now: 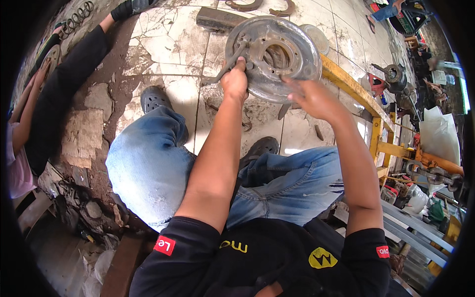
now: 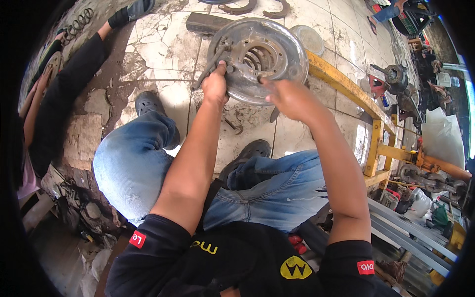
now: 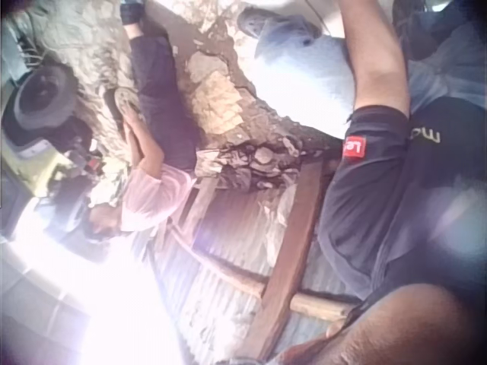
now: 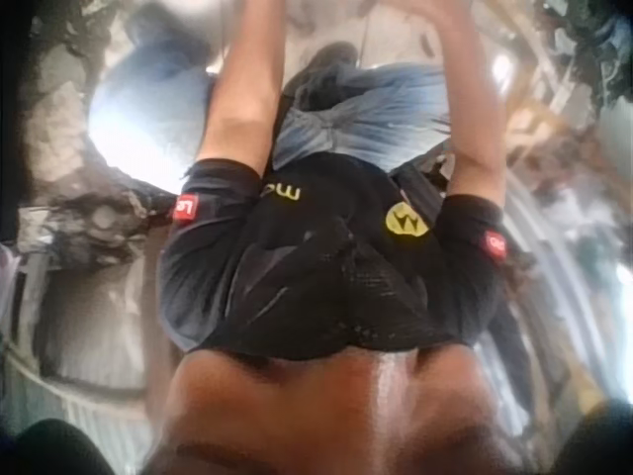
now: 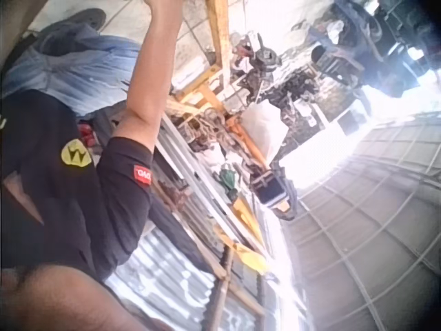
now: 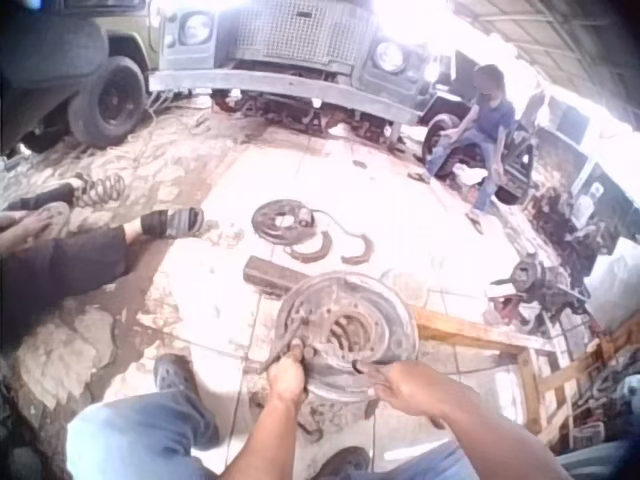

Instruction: The person is sitting on the floor in a workshop, using a metal tool to scrape and clean the surface of a brake drum. They repeatedly scrape the inner and outer surfaces of the drum to remove rust and debris.

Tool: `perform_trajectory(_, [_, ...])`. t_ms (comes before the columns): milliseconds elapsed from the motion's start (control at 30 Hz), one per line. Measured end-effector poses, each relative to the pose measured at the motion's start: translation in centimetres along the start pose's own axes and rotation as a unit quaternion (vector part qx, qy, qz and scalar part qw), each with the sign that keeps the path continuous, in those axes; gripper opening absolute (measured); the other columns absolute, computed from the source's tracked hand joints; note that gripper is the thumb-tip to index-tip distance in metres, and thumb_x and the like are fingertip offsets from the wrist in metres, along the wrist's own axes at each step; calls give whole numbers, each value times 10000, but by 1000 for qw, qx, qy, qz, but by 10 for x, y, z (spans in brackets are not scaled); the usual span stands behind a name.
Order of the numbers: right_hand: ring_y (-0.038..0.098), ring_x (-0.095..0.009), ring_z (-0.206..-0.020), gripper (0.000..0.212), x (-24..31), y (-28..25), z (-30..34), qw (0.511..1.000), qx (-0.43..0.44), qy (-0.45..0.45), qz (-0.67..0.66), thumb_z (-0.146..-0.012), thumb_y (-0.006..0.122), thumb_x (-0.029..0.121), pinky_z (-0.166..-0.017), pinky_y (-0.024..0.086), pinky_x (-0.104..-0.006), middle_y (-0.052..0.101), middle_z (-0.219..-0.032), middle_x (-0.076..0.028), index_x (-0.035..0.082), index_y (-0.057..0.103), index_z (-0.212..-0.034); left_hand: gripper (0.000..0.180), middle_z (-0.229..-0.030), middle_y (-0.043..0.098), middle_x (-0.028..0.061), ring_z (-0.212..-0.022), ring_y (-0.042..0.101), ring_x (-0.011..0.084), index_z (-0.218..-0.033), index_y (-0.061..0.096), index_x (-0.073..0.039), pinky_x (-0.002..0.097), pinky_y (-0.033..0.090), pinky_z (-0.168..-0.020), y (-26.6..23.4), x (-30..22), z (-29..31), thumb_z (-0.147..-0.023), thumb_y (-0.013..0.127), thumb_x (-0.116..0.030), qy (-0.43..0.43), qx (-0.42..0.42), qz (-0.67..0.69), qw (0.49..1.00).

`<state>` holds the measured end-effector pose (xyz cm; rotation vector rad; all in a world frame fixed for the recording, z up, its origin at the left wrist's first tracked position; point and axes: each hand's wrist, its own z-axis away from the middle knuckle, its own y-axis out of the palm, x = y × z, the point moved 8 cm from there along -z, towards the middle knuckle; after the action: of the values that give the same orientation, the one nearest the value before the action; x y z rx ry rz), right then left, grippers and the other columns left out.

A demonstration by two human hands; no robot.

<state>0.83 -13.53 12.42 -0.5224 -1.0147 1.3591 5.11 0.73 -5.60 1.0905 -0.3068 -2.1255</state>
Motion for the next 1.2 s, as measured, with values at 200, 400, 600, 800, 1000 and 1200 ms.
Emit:
perform_trajectory(200, [590,-375,-1180,591,-5,26,5,981,-23,-80,176,-867,696,198,-1031,454,-432,596,-1318,-210,34,507,-1402,469,-1214,622,162,-1033,633,251,-1265,565,75,363,519,-874,1,1,-7,-956,651,-267,24,0,48,999])
perform_trajectory(400, [491,-381,-1311,754,4,43,-7,978,30,-19,205,-796,770,340,-1105,390,-440,521,-1404,-236,-47,472,-1371,477,-1178,639,155,-947,637,236,-1265,568,69,372,529,-789,1,0,7,-953,652,-281,24,-42,4,999])
perform_trajectory(600, [488,-361,-1325,754,2,46,-2,978,-10,-37,206,-795,771,389,-1107,388,-429,540,-1380,-240,-54,489,-1336,481,-1231,616,177,-1005,636,251,-1289,553,75,376,536,-818,5,-4,12,-958,643,-262,11,-39,38,998])
perform_trajectory(800, [486,-399,-1312,768,18,44,2,983,-13,-43,178,-796,770,359,-1100,400,-441,522,-1388,-265,-74,469,-1355,487,-1268,601,190,-1063,627,273,-1292,539,101,397,524,-900,1,-4,2,-958,642,-238,49,-26,47,997])
perform_trajectory(1000, [488,-387,-1315,749,19,43,3,983,-39,-45,176,-797,776,339,-1094,403,-438,528,-1376,-277,-78,475,-1341,493,-1277,602,177,-1069,619,274,-1287,544,103,400,503,-928,7,-5,6,-948,657,-236,28,-20,66,997])
perform_trajectory(1200, [527,-351,-1271,717,15,50,1,977,-61,-13,204,-775,792,338,-1075,409,-429,574,-1310,-248,-61,509,-1299,486,-1262,605,183,-1040,631,276,-1280,548,101,402,514,-911,7,-5,10,-942,662,-230,46,-39,40,997])
